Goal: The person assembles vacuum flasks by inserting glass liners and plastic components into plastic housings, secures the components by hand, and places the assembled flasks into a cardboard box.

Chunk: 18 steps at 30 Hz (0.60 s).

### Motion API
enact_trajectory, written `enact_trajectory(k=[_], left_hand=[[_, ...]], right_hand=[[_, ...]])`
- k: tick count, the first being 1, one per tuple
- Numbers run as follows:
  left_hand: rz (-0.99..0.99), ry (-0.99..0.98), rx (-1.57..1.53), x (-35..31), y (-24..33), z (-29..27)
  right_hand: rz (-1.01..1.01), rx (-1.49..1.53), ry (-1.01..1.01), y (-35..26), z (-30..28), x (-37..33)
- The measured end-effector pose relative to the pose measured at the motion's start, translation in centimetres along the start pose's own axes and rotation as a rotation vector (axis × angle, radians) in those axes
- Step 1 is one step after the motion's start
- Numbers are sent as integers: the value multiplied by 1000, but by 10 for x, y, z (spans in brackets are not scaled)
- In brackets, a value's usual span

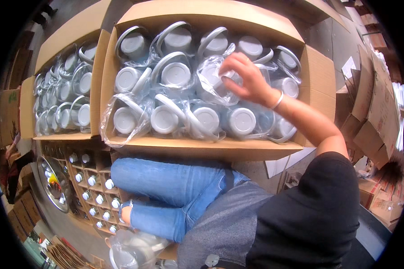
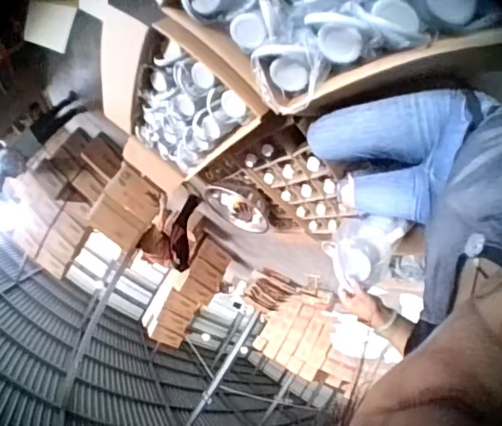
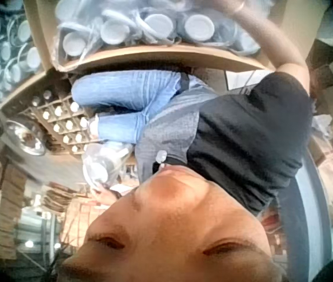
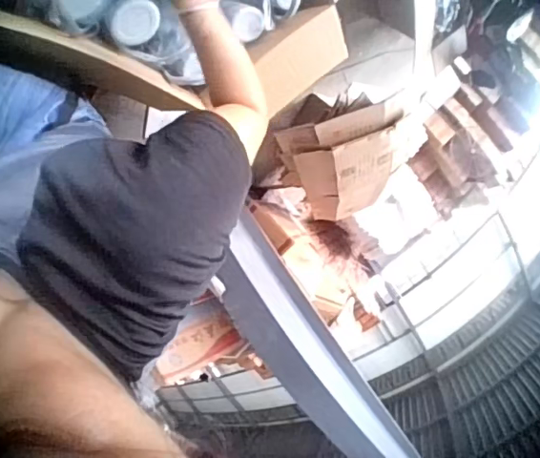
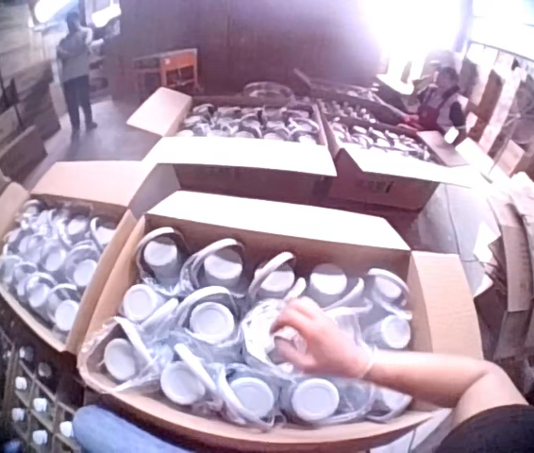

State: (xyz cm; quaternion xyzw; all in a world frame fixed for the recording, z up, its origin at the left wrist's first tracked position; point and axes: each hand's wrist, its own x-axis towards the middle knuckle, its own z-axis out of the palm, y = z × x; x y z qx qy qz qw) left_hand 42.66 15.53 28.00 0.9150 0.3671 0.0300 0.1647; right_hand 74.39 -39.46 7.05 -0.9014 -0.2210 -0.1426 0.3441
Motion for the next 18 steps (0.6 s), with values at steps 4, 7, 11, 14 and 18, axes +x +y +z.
enact_trajectory(k=[4,7,11,14,18], left_hand=[[202,72,338,-10,31,7],[233,90,446,-14,25,9],[36,-7,32,-7,-19,11],[90,-45,31,-3,-16,14],[96,-73,-29,11,-30,21]], right_hand=[[156,37,-219,-83,42,-47],[307,42,-269,-95,87,-63],[599,389,-111,-100,97,-62],[563,449,65,-126,52,-42],[518,381,127,-119,57,-52]])
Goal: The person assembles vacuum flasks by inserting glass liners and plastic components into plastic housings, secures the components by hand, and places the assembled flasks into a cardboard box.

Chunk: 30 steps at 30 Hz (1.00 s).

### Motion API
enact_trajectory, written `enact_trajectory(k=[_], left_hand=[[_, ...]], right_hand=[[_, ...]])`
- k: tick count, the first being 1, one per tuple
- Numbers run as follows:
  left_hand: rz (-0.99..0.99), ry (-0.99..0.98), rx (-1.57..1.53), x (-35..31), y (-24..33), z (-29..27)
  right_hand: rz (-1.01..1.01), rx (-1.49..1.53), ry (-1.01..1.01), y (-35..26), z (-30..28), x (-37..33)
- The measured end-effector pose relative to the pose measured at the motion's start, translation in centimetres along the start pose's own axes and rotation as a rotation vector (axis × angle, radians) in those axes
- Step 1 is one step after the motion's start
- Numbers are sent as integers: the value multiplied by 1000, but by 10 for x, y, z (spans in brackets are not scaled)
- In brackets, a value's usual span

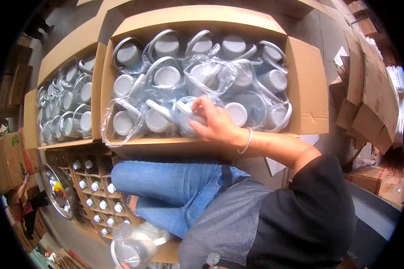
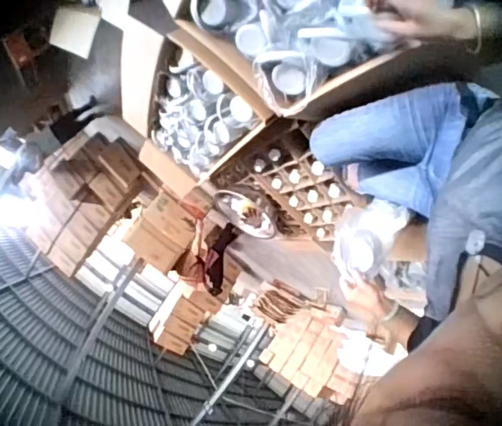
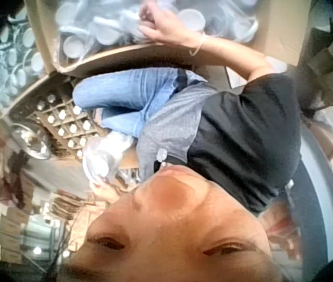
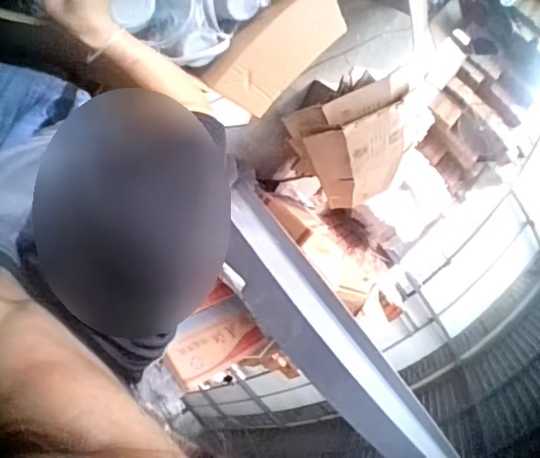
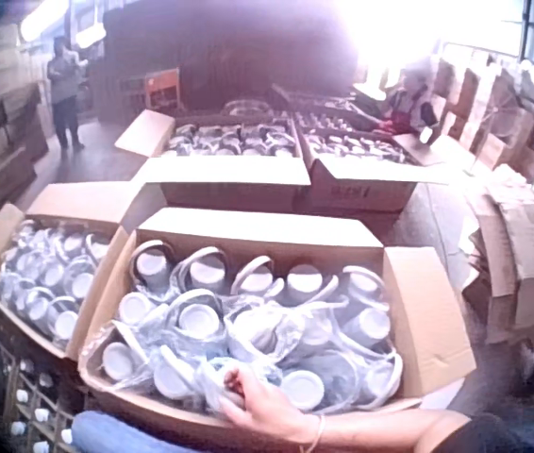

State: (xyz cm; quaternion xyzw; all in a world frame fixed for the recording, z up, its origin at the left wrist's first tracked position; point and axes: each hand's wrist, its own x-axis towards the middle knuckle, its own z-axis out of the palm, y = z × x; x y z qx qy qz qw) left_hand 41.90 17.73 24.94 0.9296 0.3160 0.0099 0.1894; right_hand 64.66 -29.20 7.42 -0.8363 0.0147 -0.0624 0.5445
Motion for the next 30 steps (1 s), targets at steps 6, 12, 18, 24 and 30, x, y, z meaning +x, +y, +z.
enact_trajectory(k=[6,12,18,24,30], left_hand=[[-43,-25,-82,-4,-10,1],[-95,-10,-138,-6,-6,12],[-15,52,-207,0,-23,28],[-71,18,-165,-9,-10,30],[-78,-3,-193,-11,-6,32]], right_hand=[[-19,-201,-27,27,-31,7],[95,-973,102,131,-118,-12],[86,-1348,-183,129,-119,-6],[481,-1081,-288,111,-127,-11],[500,-496,-198,79,-102,-37]])
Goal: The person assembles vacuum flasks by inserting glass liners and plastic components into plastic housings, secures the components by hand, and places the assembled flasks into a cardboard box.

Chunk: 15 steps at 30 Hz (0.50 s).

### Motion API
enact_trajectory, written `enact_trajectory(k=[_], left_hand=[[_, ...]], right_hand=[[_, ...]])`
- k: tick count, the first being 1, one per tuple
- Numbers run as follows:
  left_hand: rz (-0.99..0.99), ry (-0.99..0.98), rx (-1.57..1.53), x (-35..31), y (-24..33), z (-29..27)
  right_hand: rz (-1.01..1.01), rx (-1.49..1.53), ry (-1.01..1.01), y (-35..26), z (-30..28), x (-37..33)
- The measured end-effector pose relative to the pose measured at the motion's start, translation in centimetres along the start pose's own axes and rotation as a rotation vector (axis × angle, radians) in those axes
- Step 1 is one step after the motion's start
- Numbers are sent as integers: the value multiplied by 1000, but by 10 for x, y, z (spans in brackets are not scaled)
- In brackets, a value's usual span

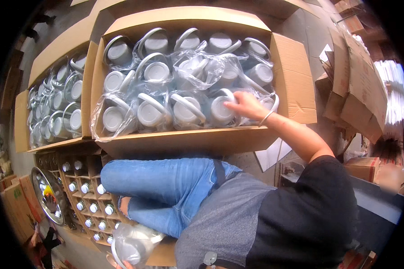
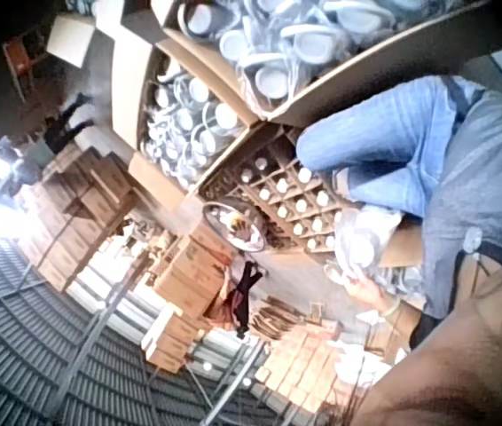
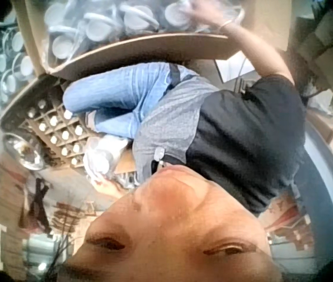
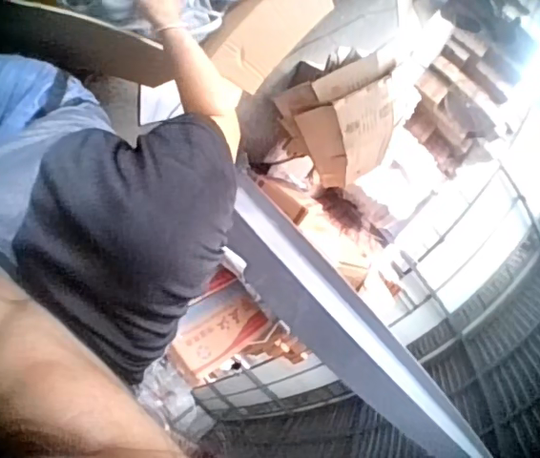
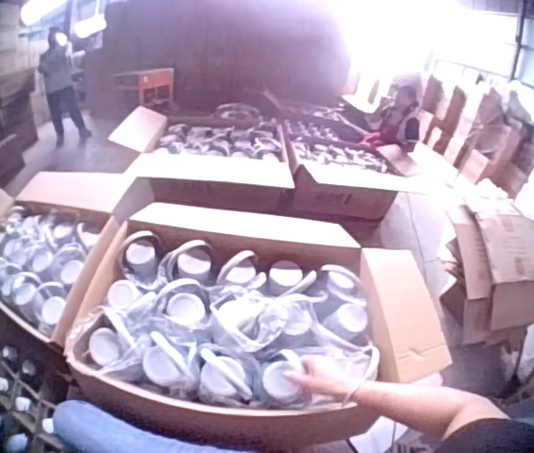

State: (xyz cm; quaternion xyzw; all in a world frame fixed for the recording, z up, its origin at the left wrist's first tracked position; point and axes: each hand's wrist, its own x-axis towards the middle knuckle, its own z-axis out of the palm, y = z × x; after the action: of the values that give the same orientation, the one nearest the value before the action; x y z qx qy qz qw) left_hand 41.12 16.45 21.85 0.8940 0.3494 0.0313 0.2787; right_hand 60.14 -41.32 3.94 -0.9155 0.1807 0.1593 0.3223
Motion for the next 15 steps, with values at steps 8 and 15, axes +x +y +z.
enact_trajectory(k=[8,15], left_hand=[[19,41,150,-7,18,-9],[154,250,941,-16,48,-100]], right_hand=[[-37,-122,124,-14,-7,6],[-546,-239,341,-77,29,7]])
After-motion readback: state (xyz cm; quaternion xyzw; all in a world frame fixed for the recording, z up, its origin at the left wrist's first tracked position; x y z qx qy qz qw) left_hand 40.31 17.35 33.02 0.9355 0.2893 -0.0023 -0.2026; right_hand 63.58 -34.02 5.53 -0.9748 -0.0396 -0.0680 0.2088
